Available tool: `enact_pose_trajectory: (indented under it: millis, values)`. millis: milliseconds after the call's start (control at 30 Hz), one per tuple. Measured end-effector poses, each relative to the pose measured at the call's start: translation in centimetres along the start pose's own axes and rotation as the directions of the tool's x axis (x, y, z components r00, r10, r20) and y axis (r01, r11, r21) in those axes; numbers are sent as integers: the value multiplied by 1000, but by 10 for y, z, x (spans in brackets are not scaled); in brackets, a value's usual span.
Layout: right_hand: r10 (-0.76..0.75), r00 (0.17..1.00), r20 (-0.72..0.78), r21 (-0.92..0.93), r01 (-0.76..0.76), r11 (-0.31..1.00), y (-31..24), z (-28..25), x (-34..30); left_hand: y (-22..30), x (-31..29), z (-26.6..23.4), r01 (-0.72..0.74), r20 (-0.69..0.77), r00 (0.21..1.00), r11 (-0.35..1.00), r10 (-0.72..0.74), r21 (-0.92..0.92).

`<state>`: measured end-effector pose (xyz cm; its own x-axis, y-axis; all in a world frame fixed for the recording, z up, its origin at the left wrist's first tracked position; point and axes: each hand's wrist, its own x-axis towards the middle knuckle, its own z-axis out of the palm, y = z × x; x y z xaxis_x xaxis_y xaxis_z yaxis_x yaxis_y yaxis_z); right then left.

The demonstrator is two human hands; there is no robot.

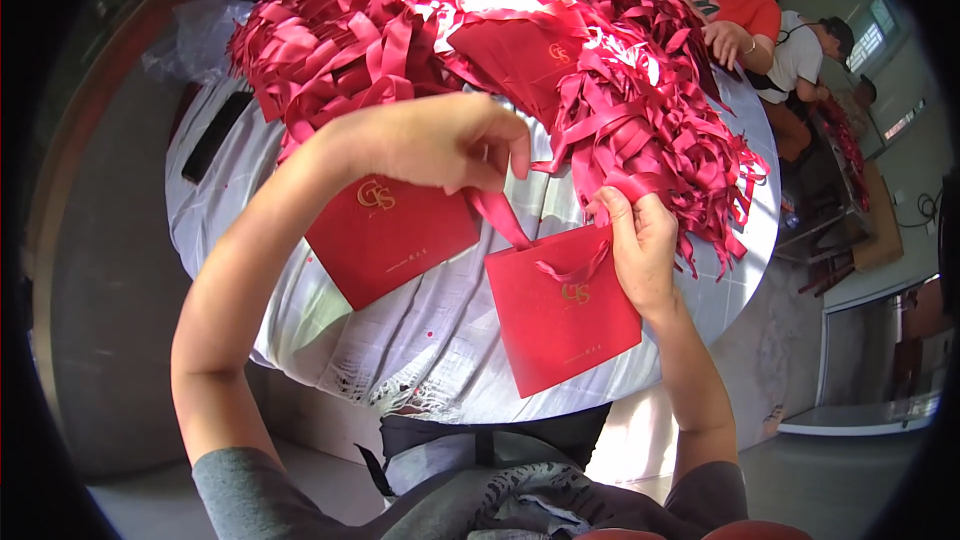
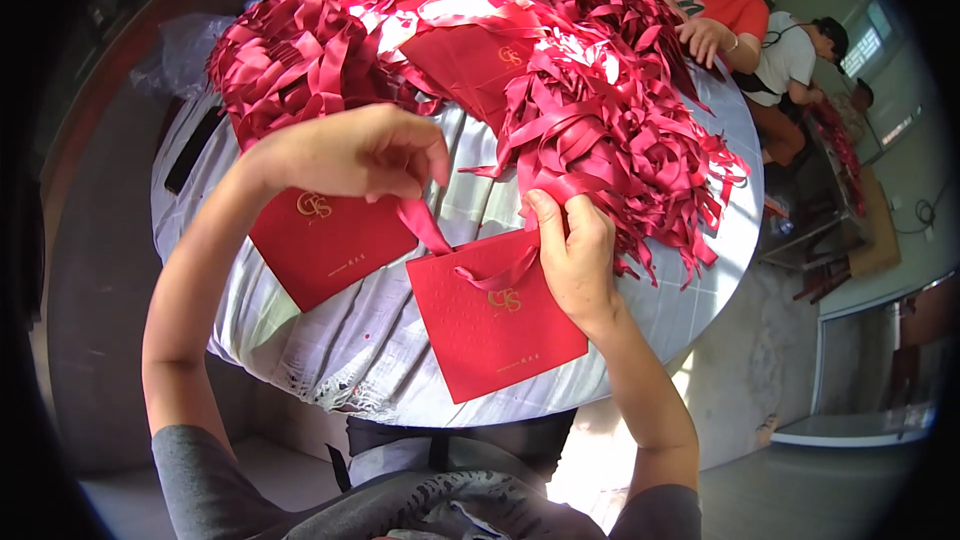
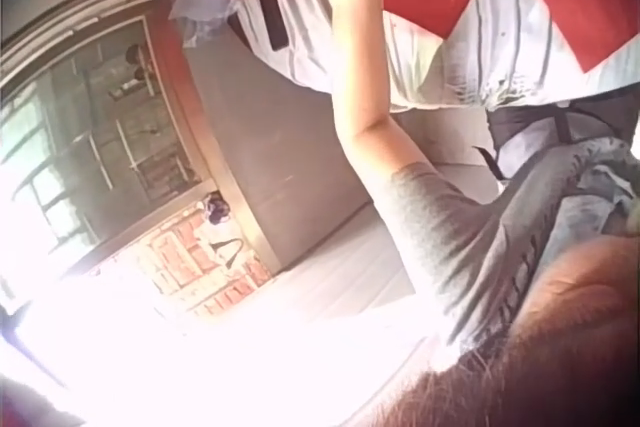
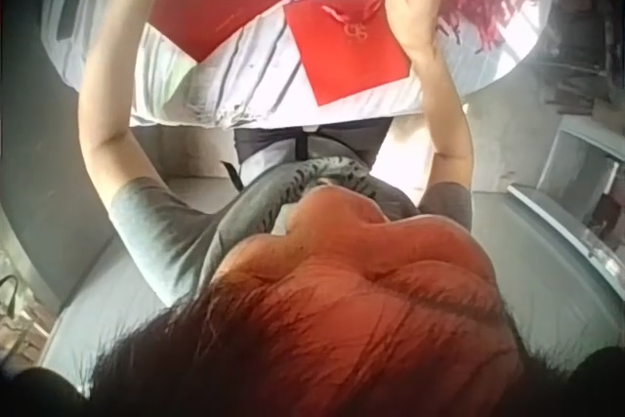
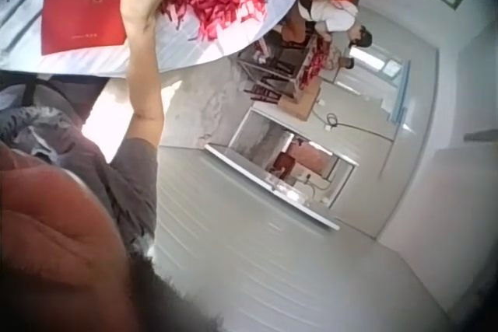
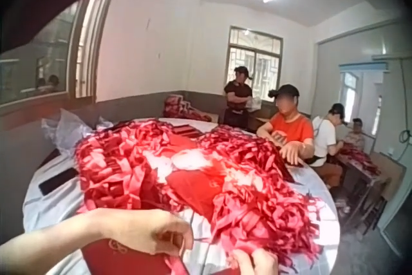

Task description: The person attaches ribbon handles to paper gift bags by inserting ribbons through the bag slots and folding the bags by hand.

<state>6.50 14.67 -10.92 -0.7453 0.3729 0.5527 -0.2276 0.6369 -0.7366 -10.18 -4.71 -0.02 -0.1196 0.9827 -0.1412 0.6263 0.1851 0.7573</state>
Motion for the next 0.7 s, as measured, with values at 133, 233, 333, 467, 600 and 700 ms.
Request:
enact_pose_trajectory:
  millis: [133, 233, 333, 467, 600, 700]
  values:
    - [0, 1000, -20, 48, 1, 999, 1, 2, -1, -1, 5, -2, 13, -72, 997, 999, -15, -39]
    - [-4, 1000, 10, -50, 4, 999, -9, 0, 0, -10, 6, -1, 11, -24, 1000, 1000, -11, -16]
    - [-17, 998, 53, -151, 25, 988, -7, -1, -4, -18, 15, 5, -94, -29, 994, 951, 107, 293]
    - [-43, 996, 72, -90, 49, 995, -6, 6, -5, -23, 24, 23, 22, -2, 1000, 796, -26, 605]
    - [-22, 998, 57, -184, 33, 982, -19, -3, -3, -33, 46, 43, 6, -7, 1000, 710, -2, 704]
    - [-94, 994, 52, -148, 101, 984, -11, 2, -3, -38, 48, 50, -2, -33, 999, 679, 38, 734]
